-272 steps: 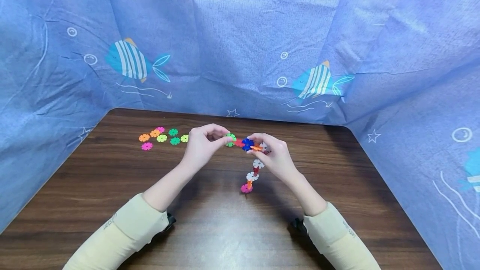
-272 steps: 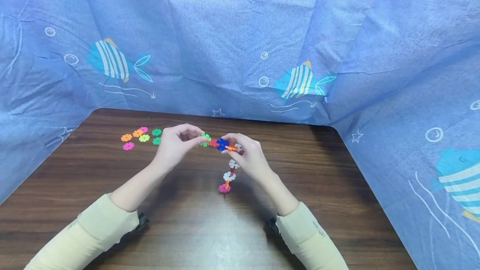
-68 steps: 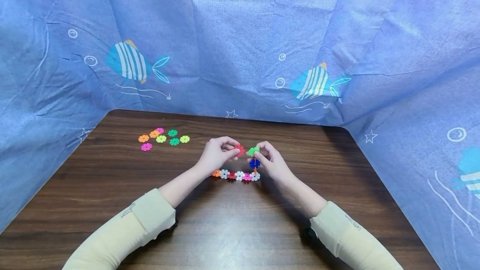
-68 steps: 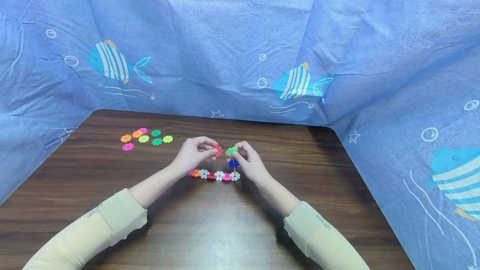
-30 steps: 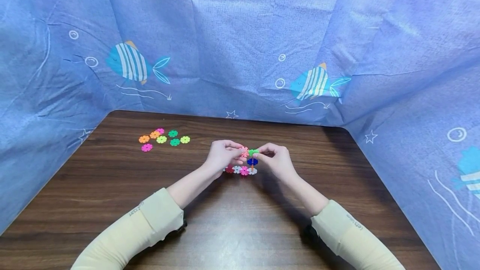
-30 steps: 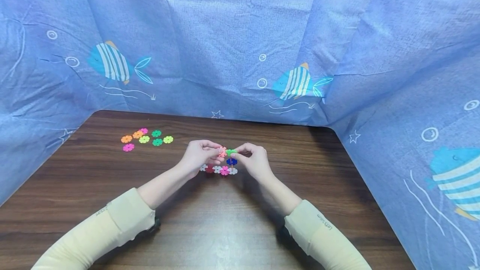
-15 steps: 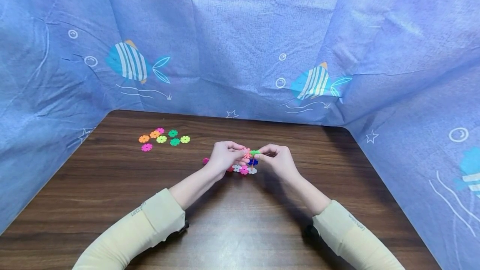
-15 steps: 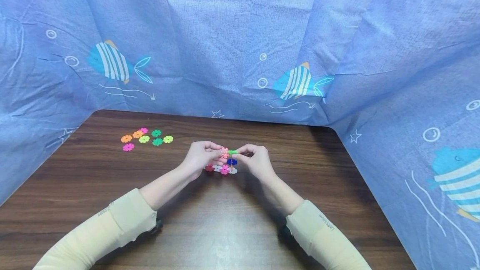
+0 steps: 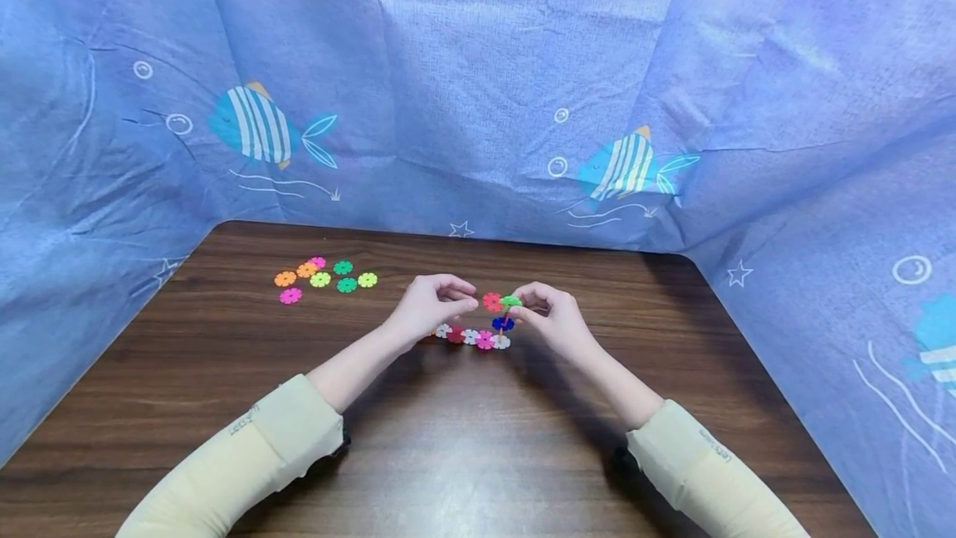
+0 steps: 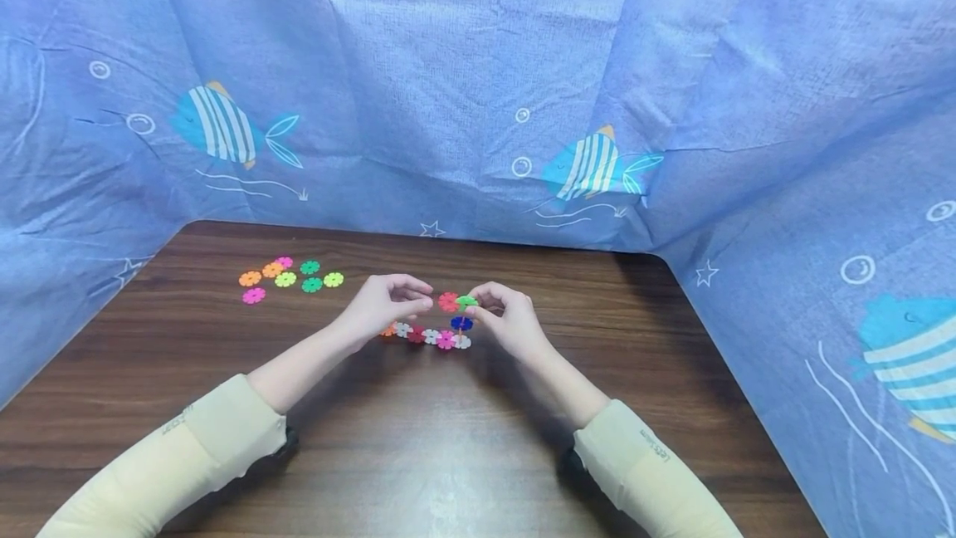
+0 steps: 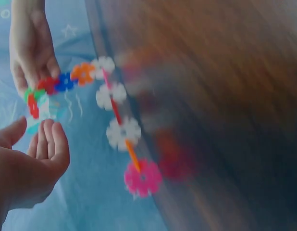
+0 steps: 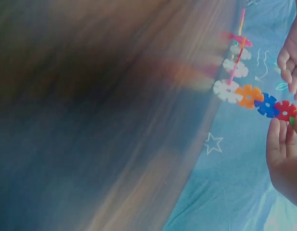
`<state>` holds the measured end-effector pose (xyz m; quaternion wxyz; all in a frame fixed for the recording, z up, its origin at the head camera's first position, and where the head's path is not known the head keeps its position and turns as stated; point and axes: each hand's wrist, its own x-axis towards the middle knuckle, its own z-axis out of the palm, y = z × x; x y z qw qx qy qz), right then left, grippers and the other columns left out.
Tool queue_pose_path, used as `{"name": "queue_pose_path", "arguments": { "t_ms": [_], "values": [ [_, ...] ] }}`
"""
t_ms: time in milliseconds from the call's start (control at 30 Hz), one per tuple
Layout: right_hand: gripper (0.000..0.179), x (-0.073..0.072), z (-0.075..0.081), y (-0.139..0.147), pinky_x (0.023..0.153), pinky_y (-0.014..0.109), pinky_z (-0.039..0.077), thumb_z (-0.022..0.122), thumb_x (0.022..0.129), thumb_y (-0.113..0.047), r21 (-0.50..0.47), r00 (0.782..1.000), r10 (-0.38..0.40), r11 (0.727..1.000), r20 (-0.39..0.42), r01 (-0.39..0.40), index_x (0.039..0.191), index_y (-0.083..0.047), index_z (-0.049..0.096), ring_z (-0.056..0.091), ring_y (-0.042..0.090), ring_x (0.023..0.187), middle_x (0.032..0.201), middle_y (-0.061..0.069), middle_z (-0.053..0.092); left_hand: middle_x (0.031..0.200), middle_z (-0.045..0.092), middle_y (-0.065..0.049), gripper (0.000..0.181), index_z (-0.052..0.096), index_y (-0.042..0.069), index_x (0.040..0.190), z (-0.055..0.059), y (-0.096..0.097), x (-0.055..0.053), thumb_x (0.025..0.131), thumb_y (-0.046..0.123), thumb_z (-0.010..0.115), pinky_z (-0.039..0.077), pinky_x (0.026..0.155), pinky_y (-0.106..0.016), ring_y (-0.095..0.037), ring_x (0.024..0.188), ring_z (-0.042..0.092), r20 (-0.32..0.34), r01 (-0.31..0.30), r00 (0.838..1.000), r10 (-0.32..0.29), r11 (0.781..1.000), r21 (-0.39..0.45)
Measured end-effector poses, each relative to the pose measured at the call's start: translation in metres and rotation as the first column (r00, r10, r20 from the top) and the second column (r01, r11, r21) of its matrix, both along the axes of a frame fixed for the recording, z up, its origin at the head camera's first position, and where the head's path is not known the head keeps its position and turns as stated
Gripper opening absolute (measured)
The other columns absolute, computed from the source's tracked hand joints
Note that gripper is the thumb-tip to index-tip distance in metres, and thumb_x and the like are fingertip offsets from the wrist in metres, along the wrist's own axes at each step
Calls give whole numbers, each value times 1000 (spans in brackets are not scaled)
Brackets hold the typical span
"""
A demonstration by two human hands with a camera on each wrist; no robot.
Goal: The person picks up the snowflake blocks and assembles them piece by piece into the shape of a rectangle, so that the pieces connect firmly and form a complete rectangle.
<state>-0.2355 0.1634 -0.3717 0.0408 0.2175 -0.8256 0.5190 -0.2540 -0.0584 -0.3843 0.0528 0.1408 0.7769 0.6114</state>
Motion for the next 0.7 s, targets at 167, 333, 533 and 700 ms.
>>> {"name": "queue_pose_path", "arguments": {
  "t_ms": [167,333,533,700],
  "values": [
    [12,0,1,6,70,36,56,65,87,-1,52,998,5,999,-70,-1,97,6,64,67,34,77,86,20,69,100,71,-6,29,68,11,107,7,-29,-8,82,24,74,53,81,-34,-17,91,66,-133,31,989,-63,971,-235],
    [11,-6,-2,14,70,39,56,63,89,-2,45,999,13,999,-52,-11,96,6,64,67,33,76,86,20,69,106,69,-8,32,67,10,109,12,-60,-21,81,23,75,48,90,-42,-22,99,64,-271,-39,960,-70,925,-378],
    [11,-24,-23,26,68,32,56,67,88,-12,53,999,8,999,-44,-6,95,-4,66,66,36,76,84,13,69,111,67,-12,37,65,6,113,9,-93,-40,81,19,75,43,95,-46,-28,110,59,-370,-113,926,-81,872,-476],
    [11,-27,-26,29,65,25,54,68,87,-18,64,998,11,998,-65,-6,93,-9,67,66,32,74,82,8,69,118,64,-15,40,63,4,117,-3,-114,-58,81,16,74,38,100,-48,-33,116,53,-387,-134,916,-107,828,-545]
  ]
}}
